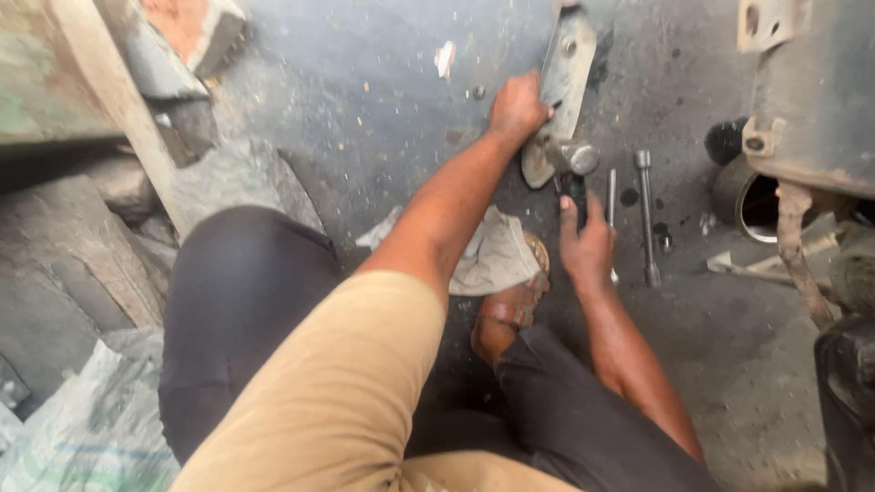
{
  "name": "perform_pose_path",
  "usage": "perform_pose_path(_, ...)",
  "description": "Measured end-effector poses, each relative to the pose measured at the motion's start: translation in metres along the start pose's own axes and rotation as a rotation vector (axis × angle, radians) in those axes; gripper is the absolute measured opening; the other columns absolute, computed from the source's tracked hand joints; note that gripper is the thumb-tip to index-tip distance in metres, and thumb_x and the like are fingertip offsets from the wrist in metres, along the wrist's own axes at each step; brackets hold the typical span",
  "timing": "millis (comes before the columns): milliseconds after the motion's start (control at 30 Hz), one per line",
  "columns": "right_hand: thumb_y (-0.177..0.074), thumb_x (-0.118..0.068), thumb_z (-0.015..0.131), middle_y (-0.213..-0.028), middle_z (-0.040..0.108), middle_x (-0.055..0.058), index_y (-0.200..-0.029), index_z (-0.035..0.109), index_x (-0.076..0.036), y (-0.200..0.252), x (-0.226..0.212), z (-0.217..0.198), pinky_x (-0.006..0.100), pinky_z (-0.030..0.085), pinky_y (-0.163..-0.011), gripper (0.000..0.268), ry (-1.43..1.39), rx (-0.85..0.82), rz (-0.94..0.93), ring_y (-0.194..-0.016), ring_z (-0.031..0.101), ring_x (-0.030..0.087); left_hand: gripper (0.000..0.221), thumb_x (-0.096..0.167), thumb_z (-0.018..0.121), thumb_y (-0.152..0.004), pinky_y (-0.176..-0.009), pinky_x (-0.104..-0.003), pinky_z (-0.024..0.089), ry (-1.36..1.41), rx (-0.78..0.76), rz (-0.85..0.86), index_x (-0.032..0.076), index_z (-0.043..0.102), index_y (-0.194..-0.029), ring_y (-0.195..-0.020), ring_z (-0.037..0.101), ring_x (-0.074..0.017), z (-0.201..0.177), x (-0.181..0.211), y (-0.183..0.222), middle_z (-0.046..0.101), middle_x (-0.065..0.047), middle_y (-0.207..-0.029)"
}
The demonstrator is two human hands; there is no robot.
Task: Removing and inspecting a body panel on a scooter using various tools.
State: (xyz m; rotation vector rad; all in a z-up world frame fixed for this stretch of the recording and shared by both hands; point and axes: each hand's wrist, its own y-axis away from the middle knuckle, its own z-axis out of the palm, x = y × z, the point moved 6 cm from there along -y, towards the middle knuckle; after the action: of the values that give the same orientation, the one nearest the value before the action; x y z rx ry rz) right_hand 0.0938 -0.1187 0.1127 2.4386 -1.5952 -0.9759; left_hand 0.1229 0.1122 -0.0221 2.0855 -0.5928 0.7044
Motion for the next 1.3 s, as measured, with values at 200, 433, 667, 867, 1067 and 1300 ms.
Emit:
perform_pose_path(200,-0.105,-0.05,0.059,-0.106,0.068,0.036,-0.135,0.061,0.002,-0.013,0.021,0.024,0.058,0.052,-0.086,0.06,0.16,-0.028,-0.068,-0.101,0.066,0.055,0.049,0.028,0.089,-0.074,-0.093,-0.048,0.055,-0.048,0.037,0.008,0.009,0.066,-0.114,-0.112,0.068,-0.0396,0.001,-0.003,-0.004,0.072,-0.018,-0.114)
perform_pose_path(433,-0.103,-0.05,0.057,-0.109,0.07,0.033,-0.136,0.06,-0.001,0.002,0.021,0.007,0.055,0.054,-0.09,0.059,0.021,-0.02,-0.031,-0.108,0.068,0.05,0.045,0.025,0.087,-0.075,-0.094,-0.048,0.056,-0.063,0.006,0.012,0.01,0.068,-0.113,-0.112,0.068,-0.0394,0.029,-0.013,-0.009,0.071,-0.019,-0.115)
perform_pose_path(667,-0.101,-0.055,0.059,-0.111,0.07,0.033,-0.138,0.06,-0.003,-0.014,0.013,-0.003,0.056,0.052,-0.092,0.063,0.099,-0.094,0.001,-0.108,0.067,0.051,0.048,0.022,0.086,-0.071,-0.094,-0.048,0.054,-0.06,0.004,-0.012,0.011,0.065,-0.114,-0.112,0.066,-0.0389,-0.007,0.011,0.006,0.07,-0.018,-0.114)
perform_pose_path(867,-0.102,-0.056,0.056,-0.105,0.07,0.032,-0.138,0.06,-0.003,-0.015,0.04,0.023,0.057,0.053,-0.086,0.065,0.067,-0.025,-0.069,-0.103,0.067,0.052,0.031,0.01,0.072,-0.084,-0.096,-0.049,0.056,-0.118,-0.018,-0.01,0.011,0.069,-0.115,-0.115,0.069,-0.0393,0.019,0.007,-0.014,0.071,-0.019,-0.118)
perform_pose_path(1067,-0.102,-0.058,0.055,-0.105,0.071,0.033,-0.135,0.062,-0.001,-0.016,0.017,-0.011,0.055,0.054,-0.088,0.066,0.038,-0.023,-0.043,-0.103,0.069,0.05,0.036,0.008,0.073,-0.076,-0.095,-0.049,0.054,-0.082,0.039,-0.017,0.01,0.067,-0.112,-0.113,0.066,-0.0401,0.006,0.008,-0.011,0.07,-0.02,-0.116)
perform_pose_path(1300,-0.104,-0.058,0.056,-0.11,0.069,0.036,-0.138,0.061,0.002,-0.025,0.029,0.01,0.056,0.054,-0.088,0.068,0.164,-0.007,-0.124,-0.105,0.067,0.052,0.027,0.009,0.066,-0.087,-0.096,-0.049,0.057,-0.119,0.026,-0.004,0.011,0.071,-0.113,-0.115,0.069,-0.0393,0.012,0.006,-0.018,0.072,-0.019,-0.119)
